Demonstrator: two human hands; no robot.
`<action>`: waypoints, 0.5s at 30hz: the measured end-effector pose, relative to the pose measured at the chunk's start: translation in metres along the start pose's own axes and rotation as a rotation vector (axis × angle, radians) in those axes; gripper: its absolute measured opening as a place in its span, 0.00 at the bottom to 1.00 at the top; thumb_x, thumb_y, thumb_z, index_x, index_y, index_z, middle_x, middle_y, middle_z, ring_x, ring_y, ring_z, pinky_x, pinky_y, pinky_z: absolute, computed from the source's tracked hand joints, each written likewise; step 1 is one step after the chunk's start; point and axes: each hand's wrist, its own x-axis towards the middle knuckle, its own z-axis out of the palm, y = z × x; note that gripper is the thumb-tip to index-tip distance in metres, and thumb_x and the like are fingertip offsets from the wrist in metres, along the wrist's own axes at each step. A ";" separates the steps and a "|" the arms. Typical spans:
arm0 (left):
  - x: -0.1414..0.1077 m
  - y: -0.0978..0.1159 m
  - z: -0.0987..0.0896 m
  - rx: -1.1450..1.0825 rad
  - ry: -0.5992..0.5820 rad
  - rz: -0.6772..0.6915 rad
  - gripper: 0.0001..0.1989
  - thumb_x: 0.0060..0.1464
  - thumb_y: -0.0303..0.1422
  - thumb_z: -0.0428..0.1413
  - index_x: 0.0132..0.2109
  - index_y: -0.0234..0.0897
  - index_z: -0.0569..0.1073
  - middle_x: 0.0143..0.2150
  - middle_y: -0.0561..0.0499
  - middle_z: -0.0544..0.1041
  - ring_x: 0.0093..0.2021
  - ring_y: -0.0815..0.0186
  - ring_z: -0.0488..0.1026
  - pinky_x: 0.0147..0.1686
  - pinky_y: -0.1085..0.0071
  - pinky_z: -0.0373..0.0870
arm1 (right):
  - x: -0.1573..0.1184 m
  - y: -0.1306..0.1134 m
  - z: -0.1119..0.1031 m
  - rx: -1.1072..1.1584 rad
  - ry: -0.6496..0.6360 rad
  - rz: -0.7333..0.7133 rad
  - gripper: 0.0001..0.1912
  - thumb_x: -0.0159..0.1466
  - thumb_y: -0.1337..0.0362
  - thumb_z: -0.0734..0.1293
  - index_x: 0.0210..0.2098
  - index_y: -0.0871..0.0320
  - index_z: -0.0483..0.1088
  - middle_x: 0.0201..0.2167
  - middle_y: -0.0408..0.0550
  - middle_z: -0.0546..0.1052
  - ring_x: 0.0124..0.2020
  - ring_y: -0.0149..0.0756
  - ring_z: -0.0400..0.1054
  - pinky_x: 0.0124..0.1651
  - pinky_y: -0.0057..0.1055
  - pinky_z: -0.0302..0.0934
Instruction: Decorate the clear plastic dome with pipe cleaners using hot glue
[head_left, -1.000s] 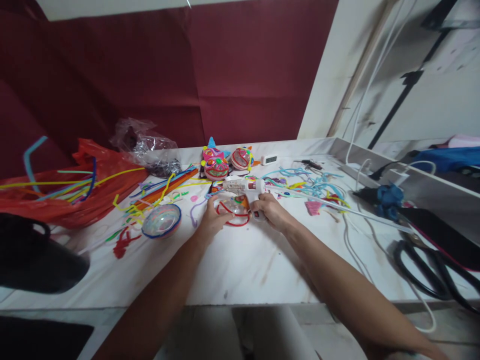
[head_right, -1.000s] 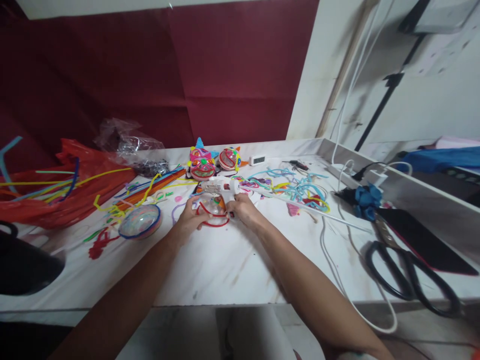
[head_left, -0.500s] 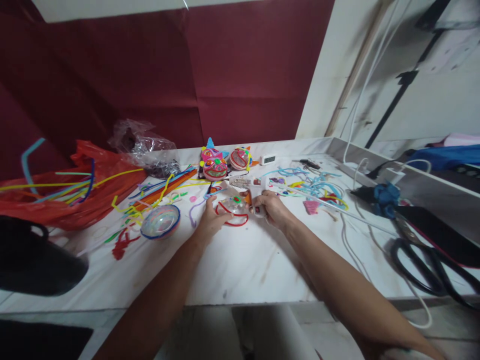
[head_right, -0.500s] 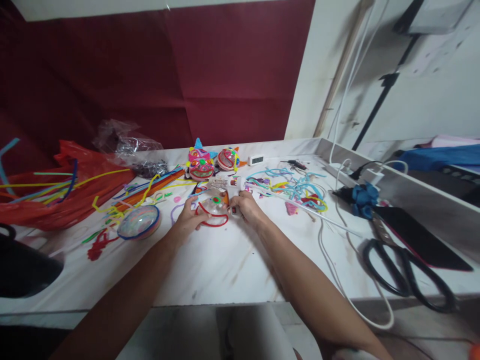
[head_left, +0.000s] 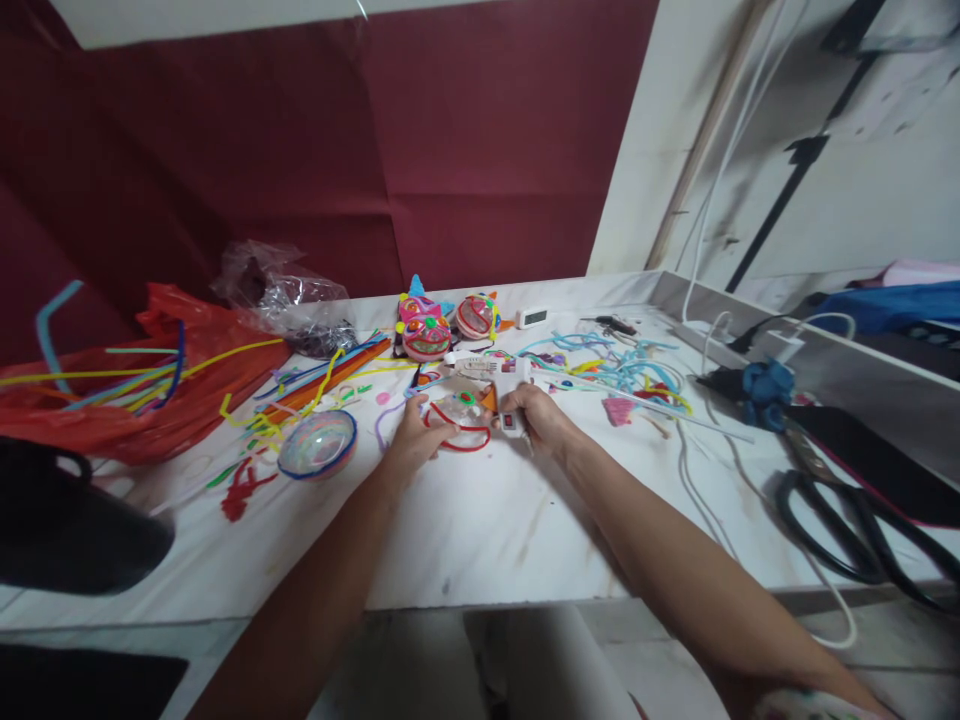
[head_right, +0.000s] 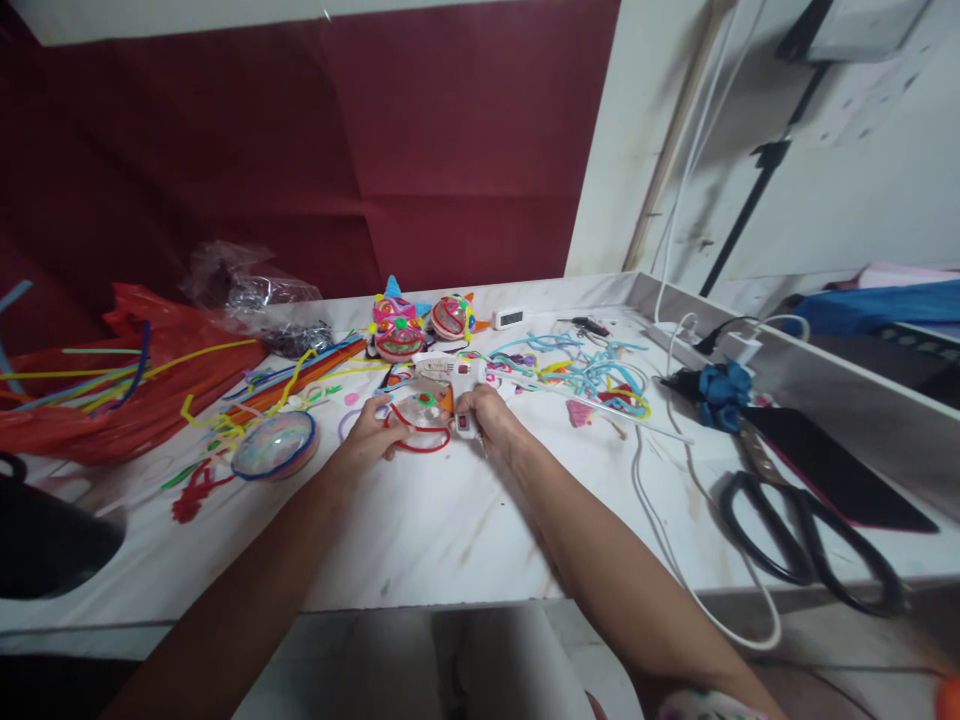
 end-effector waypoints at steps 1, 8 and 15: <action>-0.001 0.002 0.001 0.034 -0.003 -0.020 0.35 0.45 0.23 0.72 0.61 0.37 0.73 0.25 0.62 0.73 0.17 0.70 0.67 0.17 0.77 0.61 | 0.000 0.000 0.000 0.005 0.001 0.004 0.18 0.37 0.69 0.68 0.31 0.55 0.72 0.31 0.52 0.84 0.32 0.45 0.80 0.22 0.26 0.65; -0.007 0.014 0.000 0.022 0.003 -0.014 0.26 0.43 0.20 0.74 0.48 0.37 0.76 0.48 0.48 0.82 0.39 0.63 0.83 0.28 0.75 0.80 | 0.000 0.000 0.003 0.027 0.014 0.033 0.13 0.37 0.71 0.68 0.25 0.56 0.71 0.27 0.52 0.83 0.31 0.44 0.80 0.22 0.26 0.68; -0.002 0.011 -0.006 0.083 0.008 -0.008 0.31 0.41 0.22 0.76 0.53 0.39 0.77 0.48 0.50 0.81 0.37 0.65 0.81 0.31 0.73 0.80 | 0.000 0.001 0.005 0.048 0.018 0.032 0.14 0.38 0.71 0.67 0.27 0.57 0.73 0.28 0.52 0.84 0.29 0.43 0.80 0.21 0.25 0.68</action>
